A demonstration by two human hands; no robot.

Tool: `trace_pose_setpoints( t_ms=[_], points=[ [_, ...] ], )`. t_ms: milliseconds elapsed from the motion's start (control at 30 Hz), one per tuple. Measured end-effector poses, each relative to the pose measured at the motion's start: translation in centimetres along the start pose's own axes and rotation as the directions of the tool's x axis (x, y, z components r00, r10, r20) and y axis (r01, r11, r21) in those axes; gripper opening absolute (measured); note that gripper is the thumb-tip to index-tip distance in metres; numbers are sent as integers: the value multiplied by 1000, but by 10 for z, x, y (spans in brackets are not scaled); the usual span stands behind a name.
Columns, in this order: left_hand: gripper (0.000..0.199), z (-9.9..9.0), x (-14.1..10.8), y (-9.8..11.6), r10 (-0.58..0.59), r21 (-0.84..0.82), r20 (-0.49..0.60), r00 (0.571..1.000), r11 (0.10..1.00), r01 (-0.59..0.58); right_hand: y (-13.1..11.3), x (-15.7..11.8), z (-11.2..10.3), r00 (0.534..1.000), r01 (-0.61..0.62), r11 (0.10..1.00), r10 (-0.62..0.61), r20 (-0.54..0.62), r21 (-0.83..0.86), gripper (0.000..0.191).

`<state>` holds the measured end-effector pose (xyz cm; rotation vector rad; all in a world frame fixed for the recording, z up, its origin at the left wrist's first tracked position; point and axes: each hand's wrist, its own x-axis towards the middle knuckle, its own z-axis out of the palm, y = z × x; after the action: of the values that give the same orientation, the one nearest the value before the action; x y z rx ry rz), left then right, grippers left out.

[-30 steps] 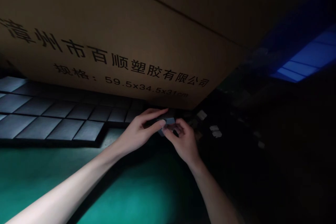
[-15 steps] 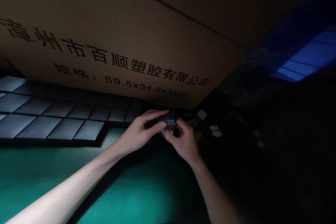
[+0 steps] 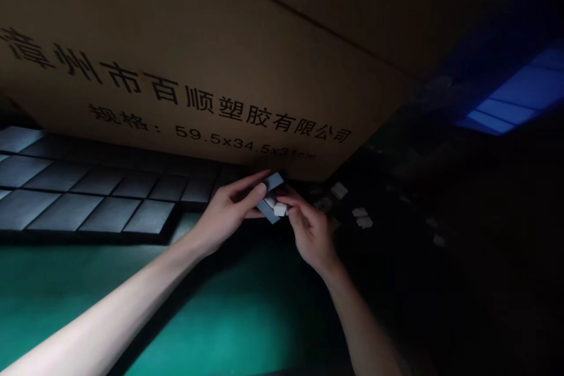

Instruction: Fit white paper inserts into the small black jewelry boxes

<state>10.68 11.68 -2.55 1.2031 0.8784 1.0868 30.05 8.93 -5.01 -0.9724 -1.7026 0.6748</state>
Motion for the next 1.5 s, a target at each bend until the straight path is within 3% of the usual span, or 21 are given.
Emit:
trace_pose_setpoints(
  t_ms=[200,400,567,867,1133,1333,1500],
  points=[
    [59,0,0,0,-46,-4,22,999,999,46,-8,4,-10,986,156,985,-152,66,-68,27],
    [66,0,-5,4,-60,107,215,975,994,37,-8,2,-9,997,81,995,-82,-14,-60,15],
    [71,-1,-8,4,-139,-52,332,933,985,165,-10,2,-10,997,67,997,-68,-37,-30,14],
    [71,1,-7,1,-174,-121,313,934,968,221,-12,2,-22,989,78,996,-73,132,-31,24],
    [70,0,-8,2,-224,-239,324,919,921,309,-14,0,-15,983,175,975,-166,75,-139,25],
    [66,0,-7,-1,-233,-224,286,929,927,301,-16,-1,-12,976,218,959,-212,51,-182,27],
    [67,3,-7,-2,-229,-253,228,946,924,285,-15,-4,-8,945,319,903,-325,30,-289,39]
  ],
)
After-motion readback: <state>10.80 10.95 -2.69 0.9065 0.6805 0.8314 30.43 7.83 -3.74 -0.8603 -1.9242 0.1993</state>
